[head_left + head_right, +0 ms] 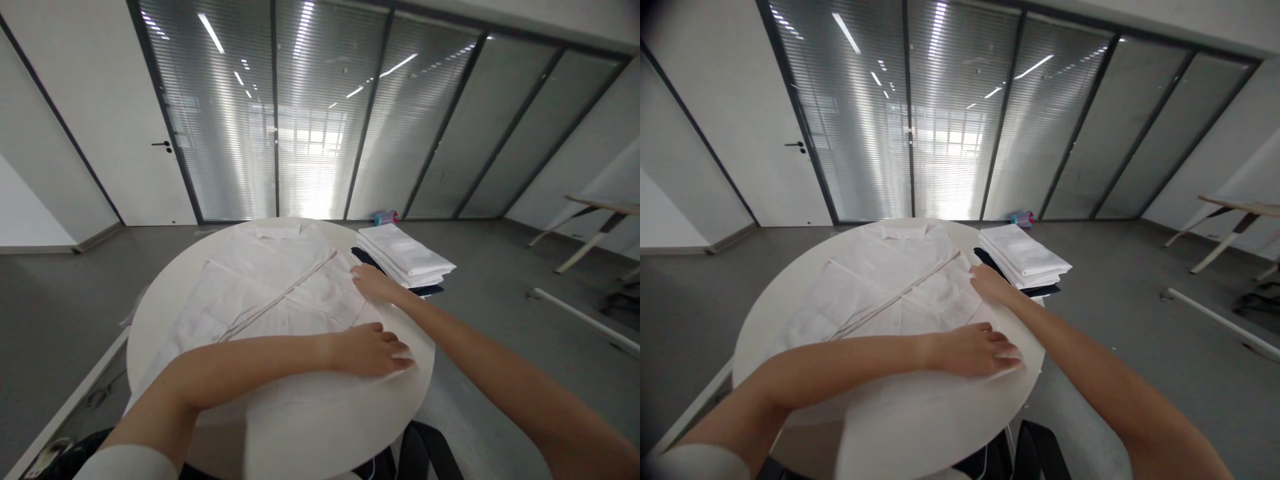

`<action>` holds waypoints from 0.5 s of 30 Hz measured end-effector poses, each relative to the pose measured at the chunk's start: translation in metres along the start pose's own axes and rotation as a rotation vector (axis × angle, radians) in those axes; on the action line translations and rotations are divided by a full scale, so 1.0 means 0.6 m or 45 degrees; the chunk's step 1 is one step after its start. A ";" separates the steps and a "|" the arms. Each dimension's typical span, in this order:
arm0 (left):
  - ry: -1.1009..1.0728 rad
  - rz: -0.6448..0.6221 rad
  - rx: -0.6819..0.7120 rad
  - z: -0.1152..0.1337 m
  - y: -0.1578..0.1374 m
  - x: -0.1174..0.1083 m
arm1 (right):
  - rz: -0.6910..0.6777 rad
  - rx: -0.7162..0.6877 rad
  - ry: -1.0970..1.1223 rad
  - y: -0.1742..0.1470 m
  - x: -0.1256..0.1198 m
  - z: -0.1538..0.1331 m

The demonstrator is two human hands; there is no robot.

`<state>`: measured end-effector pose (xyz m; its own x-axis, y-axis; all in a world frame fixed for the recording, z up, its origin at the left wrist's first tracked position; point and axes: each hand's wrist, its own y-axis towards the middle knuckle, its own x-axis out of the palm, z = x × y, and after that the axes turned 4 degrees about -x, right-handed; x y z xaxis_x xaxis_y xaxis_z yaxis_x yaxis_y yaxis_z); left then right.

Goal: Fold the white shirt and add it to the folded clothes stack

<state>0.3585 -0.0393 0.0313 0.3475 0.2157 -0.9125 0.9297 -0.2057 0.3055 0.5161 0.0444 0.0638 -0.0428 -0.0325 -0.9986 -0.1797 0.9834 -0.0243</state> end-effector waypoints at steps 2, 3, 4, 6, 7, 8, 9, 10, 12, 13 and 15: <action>-0.025 0.001 0.068 -0.007 0.023 0.016 | 0.020 0.020 -0.004 0.030 -0.016 -0.010; -0.040 -0.015 0.074 -0.010 0.031 0.020 | 0.025 0.032 -0.002 0.047 -0.023 -0.015; -0.045 -0.030 0.064 -0.012 0.037 0.021 | 0.027 0.047 0.001 0.066 -0.029 -0.018; -0.019 -0.029 0.042 -0.019 0.042 0.014 | 0.033 0.093 0.013 0.106 -0.039 -0.023; 0.003 -0.007 0.043 -0.023 0.039 0.006 | 0.039 0.124 0.021 0.126 -0.044 -0.023; 0.027 0.023 0.045 -0.026 0.034 -0.004 | 0.048 0.159 0.030 0.147 -0.048 -0.022; 0.050 0.058 0.045 -0.028 0.025 -0.015 | 0.058 0.195 0.041 0.167 -0.051 -0.019; 0.072 0.098 0.035 -0.029 0.014 -0.027 | 0.067 0.231 0.054 0.186 -0.053 -0.016; 0.112 0.178 -0.037 -0.028 -0.016 -0.052 | 0.077 0.296 0.084 0.223 -0.053 -0.008; 0.131 0.216 -0.088 -0.026 -0.033 -0.063 | 0.080 0.326 0.102 0.240 -0.051 -0.005; 0.156 0.290 -0.187 -0.018 -0.067 -0.079 | 0.088 0.386 0.137 0.271 -0.043 0.001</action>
<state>0.3058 -0.0307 0.0653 0.5532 0.2956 -0.7788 0.8306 -0.1234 0.5431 0.4886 0.2056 0.0856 -0.1509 0.0335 -0.9880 0.1273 0.9918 0.0142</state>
